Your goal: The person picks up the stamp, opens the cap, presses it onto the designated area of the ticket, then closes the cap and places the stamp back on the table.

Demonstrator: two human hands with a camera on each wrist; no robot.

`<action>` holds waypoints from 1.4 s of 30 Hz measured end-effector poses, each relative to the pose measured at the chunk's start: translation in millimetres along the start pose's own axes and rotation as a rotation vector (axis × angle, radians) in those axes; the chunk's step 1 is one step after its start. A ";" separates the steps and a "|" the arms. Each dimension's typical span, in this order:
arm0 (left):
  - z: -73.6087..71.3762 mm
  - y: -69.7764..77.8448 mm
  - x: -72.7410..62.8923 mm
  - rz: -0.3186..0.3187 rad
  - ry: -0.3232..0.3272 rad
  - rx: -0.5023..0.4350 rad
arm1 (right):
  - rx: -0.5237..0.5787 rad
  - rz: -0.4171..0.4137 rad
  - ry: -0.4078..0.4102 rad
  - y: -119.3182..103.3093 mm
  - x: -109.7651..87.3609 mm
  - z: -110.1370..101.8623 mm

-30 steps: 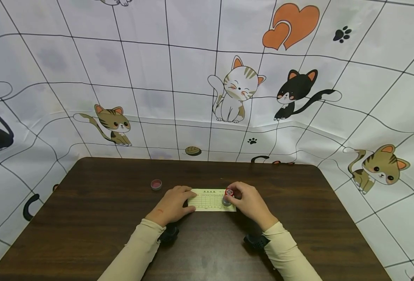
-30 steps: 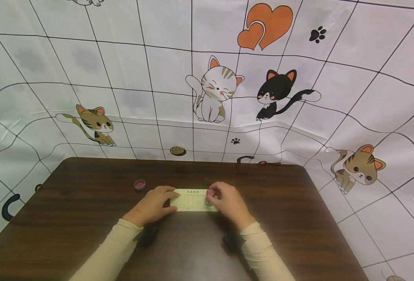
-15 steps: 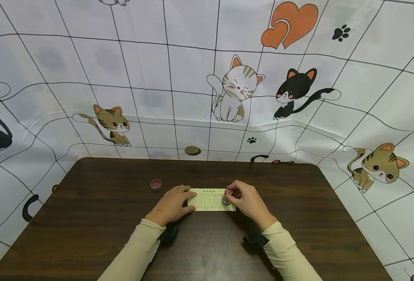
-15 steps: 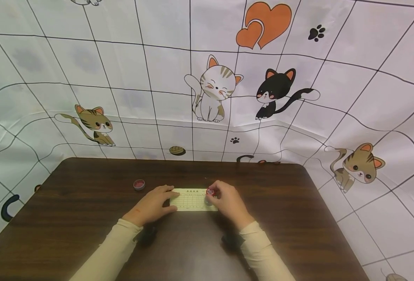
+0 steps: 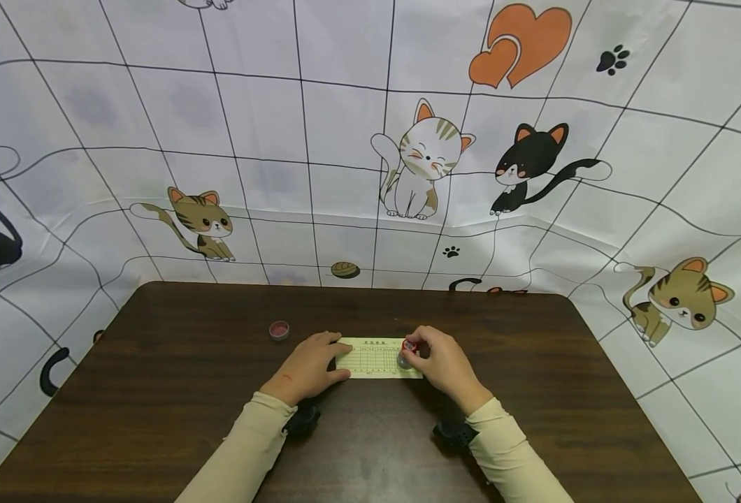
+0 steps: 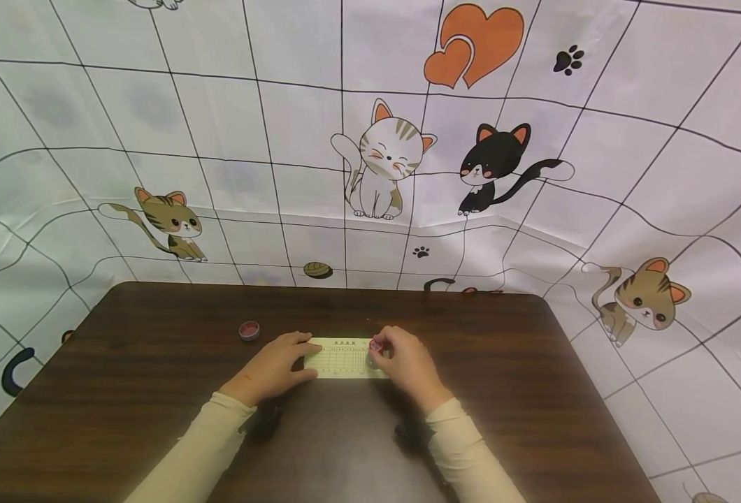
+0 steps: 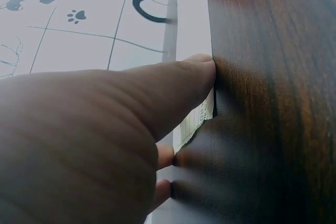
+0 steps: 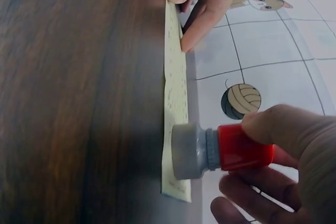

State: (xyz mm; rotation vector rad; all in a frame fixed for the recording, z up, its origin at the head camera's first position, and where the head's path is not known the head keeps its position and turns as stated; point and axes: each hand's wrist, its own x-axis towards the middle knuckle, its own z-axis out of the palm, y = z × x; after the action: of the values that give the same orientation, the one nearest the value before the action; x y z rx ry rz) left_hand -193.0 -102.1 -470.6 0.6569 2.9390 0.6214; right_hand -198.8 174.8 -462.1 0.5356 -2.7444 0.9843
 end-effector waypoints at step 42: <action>-0.2 0.4 0.3 -0.001 0.005 -0.010 | -0.140 -0.049 0.090 -15.1 -5.5 4.1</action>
State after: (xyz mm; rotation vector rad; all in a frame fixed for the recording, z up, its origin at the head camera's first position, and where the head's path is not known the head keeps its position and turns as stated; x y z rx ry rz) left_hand -193.1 -101.7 -470.2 0.6534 2.9386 0.6388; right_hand -188.1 162.8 -458.1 0.5196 -2.6813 0.7787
